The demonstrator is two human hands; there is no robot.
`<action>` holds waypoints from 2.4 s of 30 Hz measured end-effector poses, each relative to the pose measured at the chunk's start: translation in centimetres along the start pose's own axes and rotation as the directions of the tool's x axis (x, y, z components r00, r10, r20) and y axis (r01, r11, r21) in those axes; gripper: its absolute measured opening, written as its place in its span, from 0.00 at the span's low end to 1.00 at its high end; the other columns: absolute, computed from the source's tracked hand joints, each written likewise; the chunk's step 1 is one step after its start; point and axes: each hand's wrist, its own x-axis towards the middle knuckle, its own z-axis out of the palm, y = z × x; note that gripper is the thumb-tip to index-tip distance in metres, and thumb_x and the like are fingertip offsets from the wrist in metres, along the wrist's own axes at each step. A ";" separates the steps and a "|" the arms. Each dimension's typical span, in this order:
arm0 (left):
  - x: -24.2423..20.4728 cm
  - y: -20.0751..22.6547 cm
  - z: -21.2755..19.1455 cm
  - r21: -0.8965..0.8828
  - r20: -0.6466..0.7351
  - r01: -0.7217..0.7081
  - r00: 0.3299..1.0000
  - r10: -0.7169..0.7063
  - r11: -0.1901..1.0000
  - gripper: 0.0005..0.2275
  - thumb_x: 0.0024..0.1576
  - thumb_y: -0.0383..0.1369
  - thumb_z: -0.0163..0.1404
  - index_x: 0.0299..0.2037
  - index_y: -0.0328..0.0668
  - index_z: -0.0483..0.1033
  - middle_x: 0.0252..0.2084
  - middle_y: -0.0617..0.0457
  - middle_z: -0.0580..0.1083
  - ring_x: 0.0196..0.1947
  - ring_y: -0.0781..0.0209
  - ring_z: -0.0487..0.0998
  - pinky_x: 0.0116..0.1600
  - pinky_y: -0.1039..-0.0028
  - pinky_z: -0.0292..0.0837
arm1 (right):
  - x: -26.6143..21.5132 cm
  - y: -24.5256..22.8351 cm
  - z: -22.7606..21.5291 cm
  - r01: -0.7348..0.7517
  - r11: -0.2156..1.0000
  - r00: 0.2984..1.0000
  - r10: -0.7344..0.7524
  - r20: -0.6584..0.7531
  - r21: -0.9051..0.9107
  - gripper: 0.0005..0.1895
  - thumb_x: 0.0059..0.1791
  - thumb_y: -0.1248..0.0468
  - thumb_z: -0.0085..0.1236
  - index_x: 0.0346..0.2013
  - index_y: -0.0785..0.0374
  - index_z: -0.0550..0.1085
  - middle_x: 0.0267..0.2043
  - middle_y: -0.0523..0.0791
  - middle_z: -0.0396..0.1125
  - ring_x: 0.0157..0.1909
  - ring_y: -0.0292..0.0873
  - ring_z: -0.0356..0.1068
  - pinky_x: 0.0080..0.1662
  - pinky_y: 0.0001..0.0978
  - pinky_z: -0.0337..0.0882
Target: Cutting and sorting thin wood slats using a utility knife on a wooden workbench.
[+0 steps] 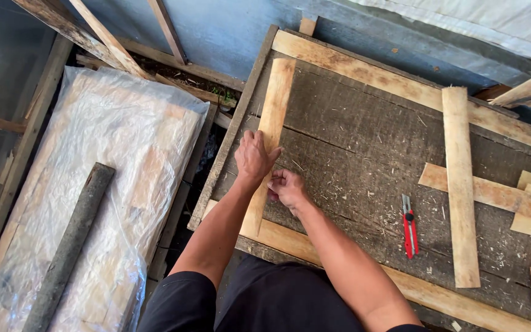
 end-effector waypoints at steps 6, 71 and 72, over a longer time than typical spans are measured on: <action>0.4 -5.6 0.2 -0.116 -0.111 -0.096 0.990 0.083 0.989 0.27 0.50 0.43 0.65 0.55 0.33 0.73 0.49 0.40 0.73 0.46 0.43 0.77 0.46 0.58 0.75 | 2.1 -2.8 3.5 -0.098 0.994 0.990 0.092 -0.107 -0.053 0.10 0.51 0.73 0.56 0.47 0.64 0.72 0.34 0.43 0.73 0.29 0.36 0.70 0.29 0.26 0.70; -20.1 -12.1 2.4 0.130 -0.130 -0.017 0.991 0.034 0.991 0.28 0.58 0.39 0.51 0.67 0.34 0.64 0.72 0.38 0.59 0.72 0.39 0.58 0.70 0.53 0.53 | 12.9 -12.1 2.1 0.241 0.286 0.765 -0.644 0.000 -0.928 0.25 0.51 0.56 0.63 0.61 0.57 0.70 0.63 0.49 0.60 0.64 0.53 0.62 0.63 0.52 0.64; -19.9 -11.9 2.2 0.123 -0.145 -0.027 0.988 0.045 0.992 0.27 0.59 0.39 0.50 0.67 0.33 0.64 0.72 0.37 0.59 0.73 0.38 0.56 0.71 0.52 0.51 | 13.9 -13.4 1.8 0.188 0.244 0.797 -0.604 0.003 -0.951 0.31 0.50 0.54 0.63 0.65 0.56 0.67 0.69 0.51 0.53 0.69 0.55 0.56 0.66 0.53 0.58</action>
